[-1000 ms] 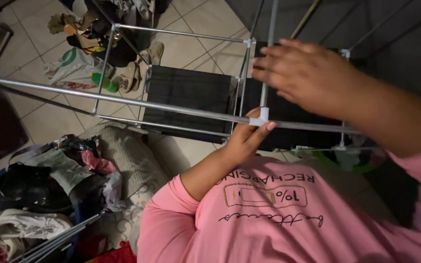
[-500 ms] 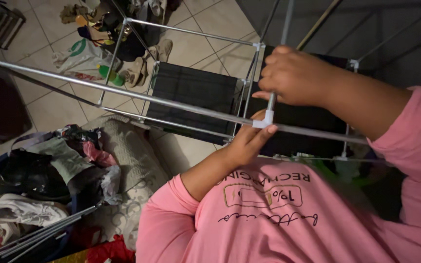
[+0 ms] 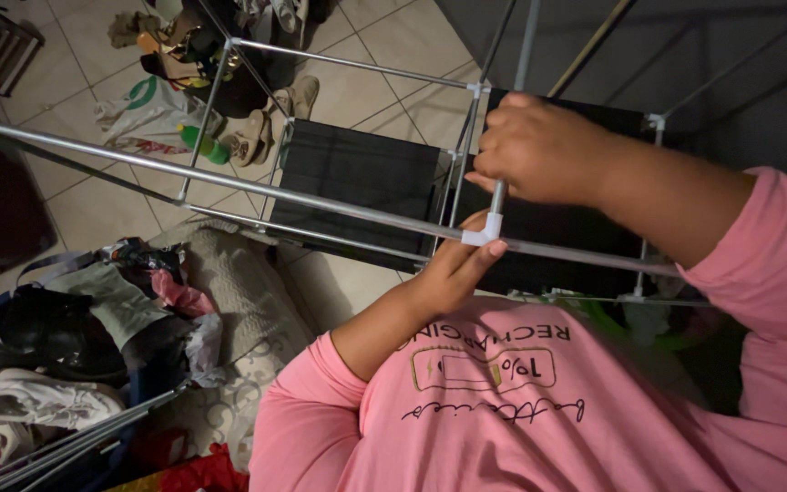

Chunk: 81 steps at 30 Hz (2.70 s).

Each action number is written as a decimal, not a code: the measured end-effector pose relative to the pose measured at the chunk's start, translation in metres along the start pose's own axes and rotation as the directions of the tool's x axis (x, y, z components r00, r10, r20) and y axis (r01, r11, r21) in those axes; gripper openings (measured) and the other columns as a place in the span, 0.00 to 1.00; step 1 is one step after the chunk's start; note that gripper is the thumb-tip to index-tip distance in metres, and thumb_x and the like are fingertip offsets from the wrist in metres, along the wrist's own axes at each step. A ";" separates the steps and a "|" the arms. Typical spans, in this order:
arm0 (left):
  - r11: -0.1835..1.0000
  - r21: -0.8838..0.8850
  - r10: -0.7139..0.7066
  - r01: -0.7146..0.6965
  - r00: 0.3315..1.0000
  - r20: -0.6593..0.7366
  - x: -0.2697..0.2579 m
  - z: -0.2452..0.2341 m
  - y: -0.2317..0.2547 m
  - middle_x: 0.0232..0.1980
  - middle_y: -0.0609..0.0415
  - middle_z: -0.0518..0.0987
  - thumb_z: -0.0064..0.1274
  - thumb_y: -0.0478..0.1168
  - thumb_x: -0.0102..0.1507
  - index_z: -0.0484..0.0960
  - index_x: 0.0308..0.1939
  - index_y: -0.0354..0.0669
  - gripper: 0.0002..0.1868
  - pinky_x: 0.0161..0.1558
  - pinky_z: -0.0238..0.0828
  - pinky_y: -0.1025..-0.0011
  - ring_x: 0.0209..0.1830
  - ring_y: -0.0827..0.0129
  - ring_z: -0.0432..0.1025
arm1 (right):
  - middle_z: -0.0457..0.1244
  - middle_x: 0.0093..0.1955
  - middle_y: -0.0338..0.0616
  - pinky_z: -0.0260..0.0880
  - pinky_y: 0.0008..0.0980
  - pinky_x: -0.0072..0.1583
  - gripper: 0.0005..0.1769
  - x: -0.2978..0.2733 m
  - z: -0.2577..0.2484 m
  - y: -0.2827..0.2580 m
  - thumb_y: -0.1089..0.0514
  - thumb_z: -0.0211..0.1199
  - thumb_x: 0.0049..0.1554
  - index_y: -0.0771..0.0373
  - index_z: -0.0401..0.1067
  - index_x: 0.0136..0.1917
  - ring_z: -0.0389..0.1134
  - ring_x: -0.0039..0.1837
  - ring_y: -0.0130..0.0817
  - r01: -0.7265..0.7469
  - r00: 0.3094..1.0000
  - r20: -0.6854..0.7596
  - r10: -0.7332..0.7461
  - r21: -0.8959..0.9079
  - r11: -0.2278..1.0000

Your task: The person connects metal rods into plastic corner joints to assemble the frame of a multi-tier shelving unit.

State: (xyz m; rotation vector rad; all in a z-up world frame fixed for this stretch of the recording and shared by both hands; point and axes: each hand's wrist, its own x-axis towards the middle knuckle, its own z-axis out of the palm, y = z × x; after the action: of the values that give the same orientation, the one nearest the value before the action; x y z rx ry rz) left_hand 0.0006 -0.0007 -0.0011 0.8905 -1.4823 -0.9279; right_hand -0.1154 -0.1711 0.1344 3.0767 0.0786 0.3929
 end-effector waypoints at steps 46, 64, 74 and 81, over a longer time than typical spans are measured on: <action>0.914 -0.369 -0.184 0.170 0.983 -0.003 -0.004 -0.001 -0.021 0.38 0.60 0.64 0.34 0.62 0.75 0.71 0.46 0.39 0.28 0.40 0.55 0.73 0.37 0.75 0.56 | 0.69 0.46 0.44 0.67 0.45 0.56 0.28 -0.062 -0.052 -0.076 0.33 0.63 0.52 0.58 0.76 0.52 0.70 0.50 0.41 -0.441 0.869 0.245 0.430 -0.010 0.897; 0.974 -0.167 -0.156 0.151 0.988 -0.016 -0.002 -0.009 -0.013 0.33 0.62 0.61 0.31 0.54 0.78 0.68 0.41 0.40 0.23 0.36 0.54 0.74 0.32 0.76 0.55 | 0.65 0.28 0.44 0.68 0.43 0.37 0.17 -0.079 -0.017 -0.102 0.45 0.60 0.59 0.60 0.68 0.39 0.69 0.33 0.44 -0.478 0.873 0.100 0.477 -0.015 0.878; 0.967 -0.139 -0.220 0.215 0.975 -0.016 -0.005 -0.004 -0.020 0.32 0.64 0.61 0.32 0.51 0.78 0.69 0.44 0.41 0.19 0.35 0.54 0.76 0.32 0.78 0.54 | 0.64 0.28 0.45 0.68 0.43 0.35 0.17 -0.073 -0.010 -0.102 0.45 0.61 0.58 0.59 0.68 0.37 0.69 0.32 0.44 -0.501 0.855 0.122 0.504 -0.056 0.864; 0.964 -0.139 -0.227 0.227 0.974 0.020 0.001 -0.007 -0.014 0.36 0.61 0.66 0.33 0.52 0.78 0.70 0.46 0.39 0.20 0.39 0.61 0.74 0.36 0.76 0.60 | 0.65 0.29 0.44 0.68 0.43 0.36 0.20 -0.065 -0.007 -0.104 0.42 0.61 0.60 0.58 0.68 0.37 0.69 0.33 0.45 -0.526 0.840 0.131 0.526 -0.037 0.850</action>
State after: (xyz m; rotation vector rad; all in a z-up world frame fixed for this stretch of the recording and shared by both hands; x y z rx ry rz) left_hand 0.0079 -0.0077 -0.0126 0.9680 -1.3178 -1.1886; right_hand -0.1852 -0.0711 0.1206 3.0653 -0.7890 0.1882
